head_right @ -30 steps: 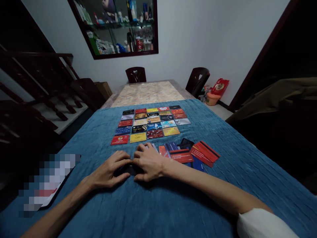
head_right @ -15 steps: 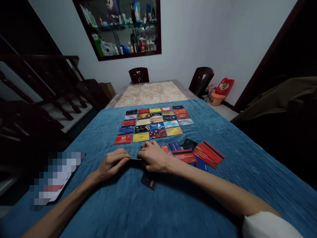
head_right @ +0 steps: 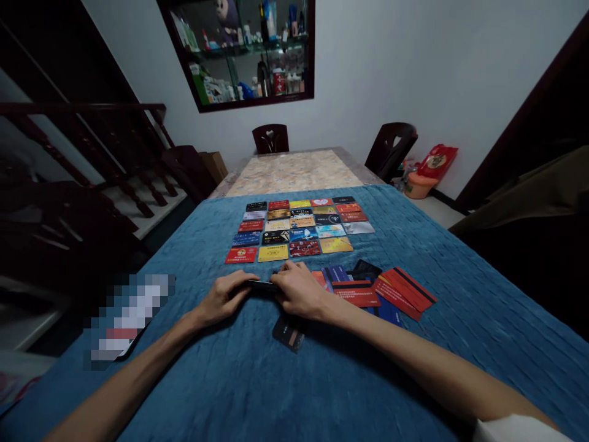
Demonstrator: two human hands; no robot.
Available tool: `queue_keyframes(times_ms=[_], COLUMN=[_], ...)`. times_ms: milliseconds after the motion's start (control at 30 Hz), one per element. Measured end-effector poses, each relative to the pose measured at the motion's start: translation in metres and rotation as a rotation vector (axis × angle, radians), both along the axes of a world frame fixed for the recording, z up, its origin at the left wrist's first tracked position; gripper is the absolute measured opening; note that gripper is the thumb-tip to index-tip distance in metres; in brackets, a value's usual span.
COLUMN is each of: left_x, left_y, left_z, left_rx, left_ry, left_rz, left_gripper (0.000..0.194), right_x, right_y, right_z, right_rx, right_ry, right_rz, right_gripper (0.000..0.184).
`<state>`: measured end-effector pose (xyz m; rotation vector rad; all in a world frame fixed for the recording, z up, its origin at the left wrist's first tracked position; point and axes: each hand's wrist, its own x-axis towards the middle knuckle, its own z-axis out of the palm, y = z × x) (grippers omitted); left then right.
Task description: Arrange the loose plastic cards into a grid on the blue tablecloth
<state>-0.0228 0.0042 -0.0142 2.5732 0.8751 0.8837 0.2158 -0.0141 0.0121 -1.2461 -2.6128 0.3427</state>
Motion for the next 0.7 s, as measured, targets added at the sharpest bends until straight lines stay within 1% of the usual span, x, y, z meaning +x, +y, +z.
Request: queue_keyframes(times_ms=[200,267,433,567,633,700], left_x=[0.0,0.0,-0.0008,-0.0011,-0.0008,-0.0003], left_y=[-0.0021,-0.0023,-0.0006,0.0004,0.0003,-0.0003], left_z=[-0.0001,0.0001,-0.0017,-0.0039,-0.004,-0.0033], left_rx=[0.004,0.002,0.03,0.038,0.038,0.041], left_ry=[0.021,0.011,-0.024,-0.047,-0.063,-0.079], left_rz=[0.039,0.053,0.039,0.028,0.028,0.035], left_gripper=[0.037,0.038,0.033,0.028,0.026,0.025], right_x=[-0.0005,-0.0005,-0.0005,-0.0003,-0.0008,-0.0019], right_y=[0.0002,0.0,-0.0002,-0.0005,-0.0007,-0.0009], right_z=[-0.0035,-0.0037,-0.0032,-0.004,-0.006,-0.0089], right_rx=[0.021,0.025,0.035,0.051,0.091,0.176], right_ry=[0.013,0.02,0.089,0.116,0.099,0.073], right_rz=[-0.009,-0.012,-0.033,-0.043,-0.041,-0.047], right_gripper=[0.015,0.015,0.017,0.025,0.031,0.037])
